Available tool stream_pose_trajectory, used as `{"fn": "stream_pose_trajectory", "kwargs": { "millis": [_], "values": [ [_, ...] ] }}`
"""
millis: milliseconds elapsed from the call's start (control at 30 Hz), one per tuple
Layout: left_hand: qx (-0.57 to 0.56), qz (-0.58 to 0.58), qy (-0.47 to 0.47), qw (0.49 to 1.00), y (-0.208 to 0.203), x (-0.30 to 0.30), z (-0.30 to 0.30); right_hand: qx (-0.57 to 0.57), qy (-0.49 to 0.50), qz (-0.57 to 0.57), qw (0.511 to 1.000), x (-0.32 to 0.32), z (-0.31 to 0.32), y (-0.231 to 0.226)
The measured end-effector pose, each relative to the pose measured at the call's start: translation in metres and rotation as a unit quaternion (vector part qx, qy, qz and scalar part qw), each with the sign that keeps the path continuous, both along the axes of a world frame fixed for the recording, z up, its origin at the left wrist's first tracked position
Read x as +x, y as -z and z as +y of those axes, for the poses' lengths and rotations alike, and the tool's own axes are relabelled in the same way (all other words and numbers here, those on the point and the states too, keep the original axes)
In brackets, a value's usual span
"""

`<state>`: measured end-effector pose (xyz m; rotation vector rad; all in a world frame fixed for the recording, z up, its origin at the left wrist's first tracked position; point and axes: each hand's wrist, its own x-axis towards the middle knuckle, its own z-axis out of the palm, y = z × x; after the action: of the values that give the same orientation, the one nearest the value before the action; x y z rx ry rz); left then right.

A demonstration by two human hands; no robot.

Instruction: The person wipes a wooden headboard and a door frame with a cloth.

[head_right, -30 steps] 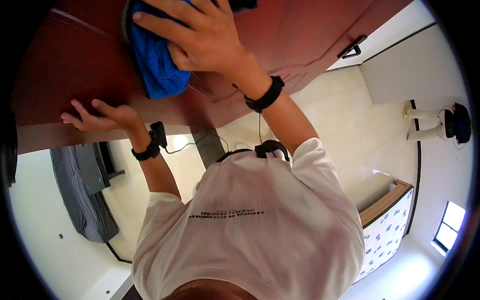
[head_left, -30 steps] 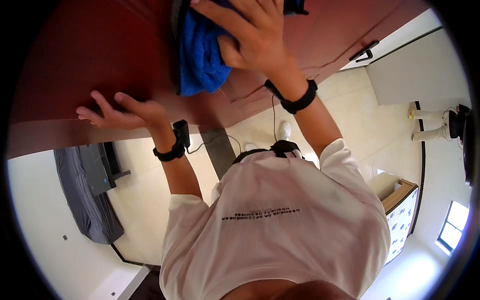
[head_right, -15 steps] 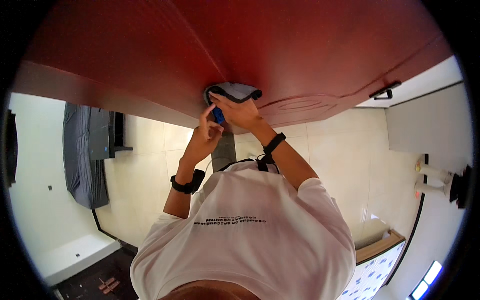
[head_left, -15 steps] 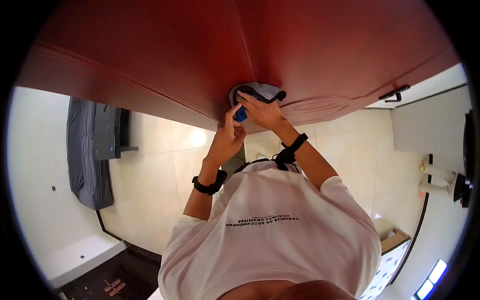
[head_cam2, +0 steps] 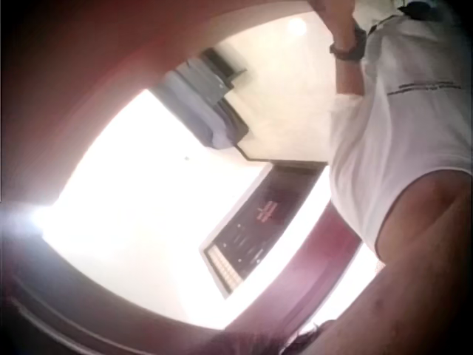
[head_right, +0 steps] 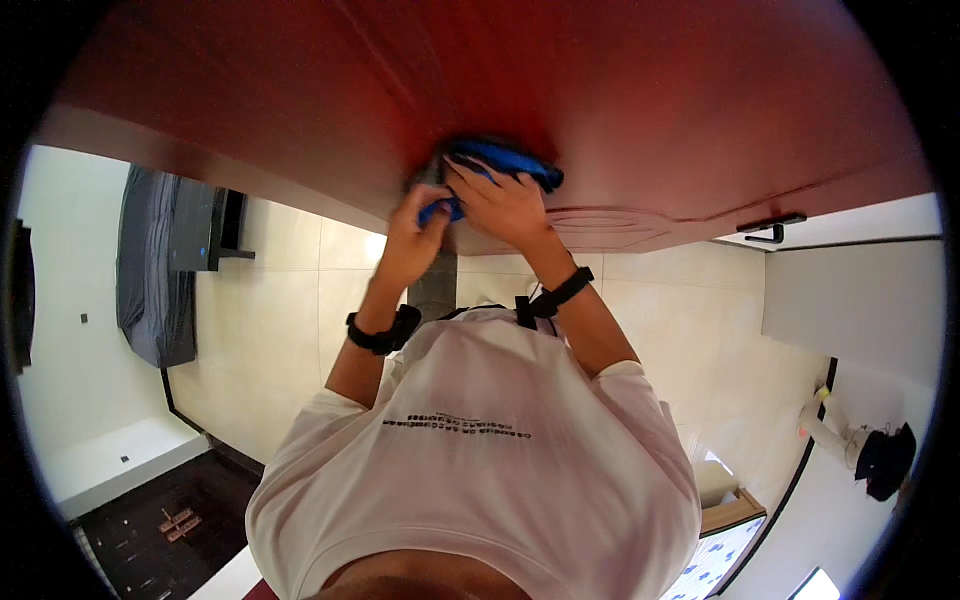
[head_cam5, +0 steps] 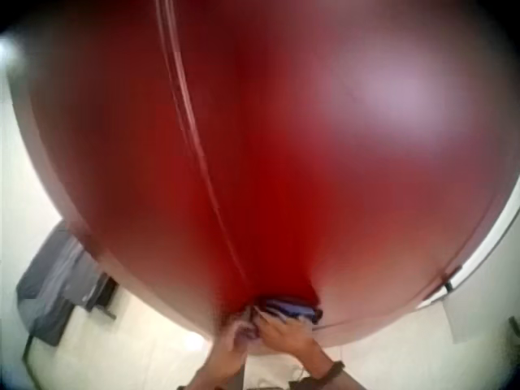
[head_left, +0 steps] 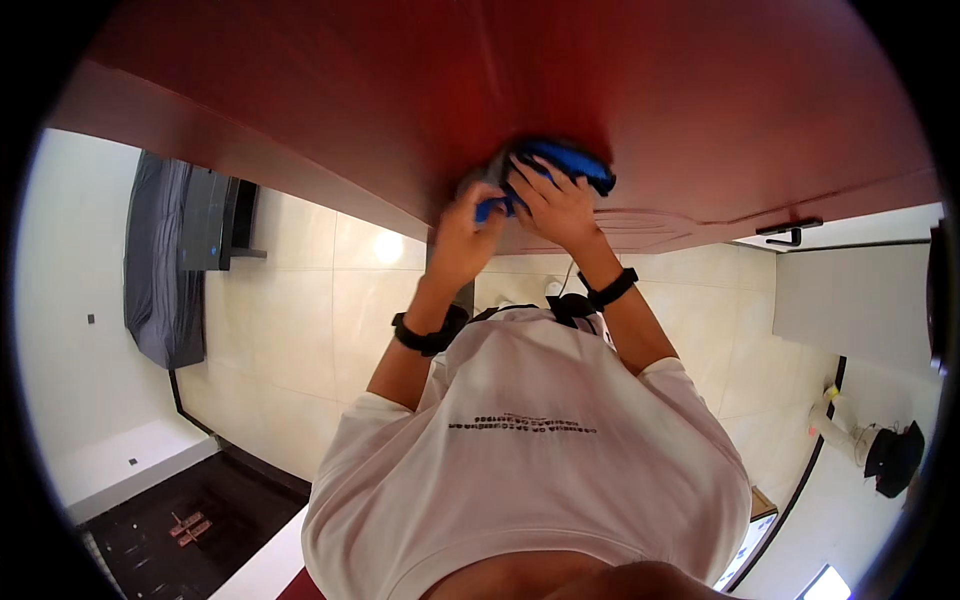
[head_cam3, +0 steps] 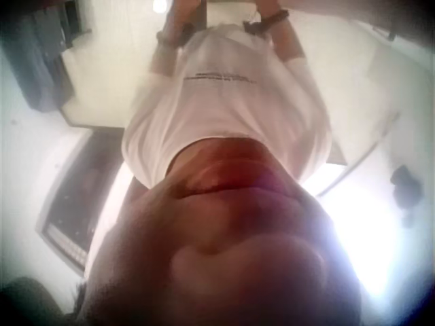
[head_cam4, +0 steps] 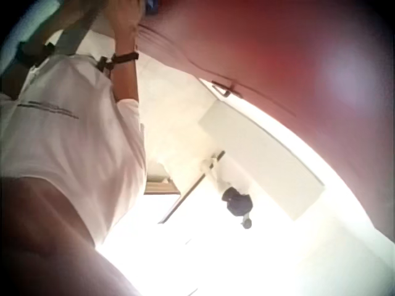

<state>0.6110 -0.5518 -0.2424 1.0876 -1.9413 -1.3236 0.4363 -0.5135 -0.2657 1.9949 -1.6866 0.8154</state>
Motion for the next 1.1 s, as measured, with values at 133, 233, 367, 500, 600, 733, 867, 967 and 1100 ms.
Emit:
{"fn": "stream_pose_trajectory", "kwargs": {
  "millis": [133, 233, 367, 500, 600, 733, 867, 967, 1100],
  "values": [
    [-0.168, -0.093, 0.038, 0.981, 0.058, -0.012, 0.012, 0.14, -0.004, 0.055, 0.989, -0.011, 0.007, 0.052],
    [-0.132, -0.093, 0.065, 0.985, 0.042, -0.006, 0.005, 0.077, 0.002, 0.075, 0.994, -0.01, -0.003, 0.026],
    [-0.14, -0.045, 0.03, 0.989, -0.027, -0.007, -0.018, 0.046, 0.003, 0.037, 0.998, -0.004, -0.03, -0.052],
    [-0.151, 0.006, -0.015, 0.988, -0.036, 0.001, -0.023, 0.005, 0.015, -0.014, 1.0, 0.004, -0.033, -0.056],
    [-0.118, -0.006, -0.042, 0.992, 0.003, 0.011, -0.019, 0.113, -0.019, 0.076, 0.991, -0.004, -0.018, -0.025],
    [-0.014, -0.048, -0.12, 0.992, 0.077, 0.042, -0.018, 0.289, -0.086, 0.093, 0.949, 0.005, 0.006, 0.024],
    [-0.058, -0.173, -0.171, 0.968, 0.08, 0.043, -0.006, 0.285, -0.187, 0.059, 0.938, 0.007, 0.013, 0.043],
    [-0.083, -0.144, -0.231, 0.959, 0.043, 0.038, 0.02, 0.215, -0.236, -0.007, 0.948, 0.007, 0.03, 0.005],
    [-0.3, -0.149, -0.313, 0.889, -0.013, 0.025, 0.039, 0.08, -0.255, -0.089, 0.96, 0.004, 0.037, -0.027]
  ]
}}
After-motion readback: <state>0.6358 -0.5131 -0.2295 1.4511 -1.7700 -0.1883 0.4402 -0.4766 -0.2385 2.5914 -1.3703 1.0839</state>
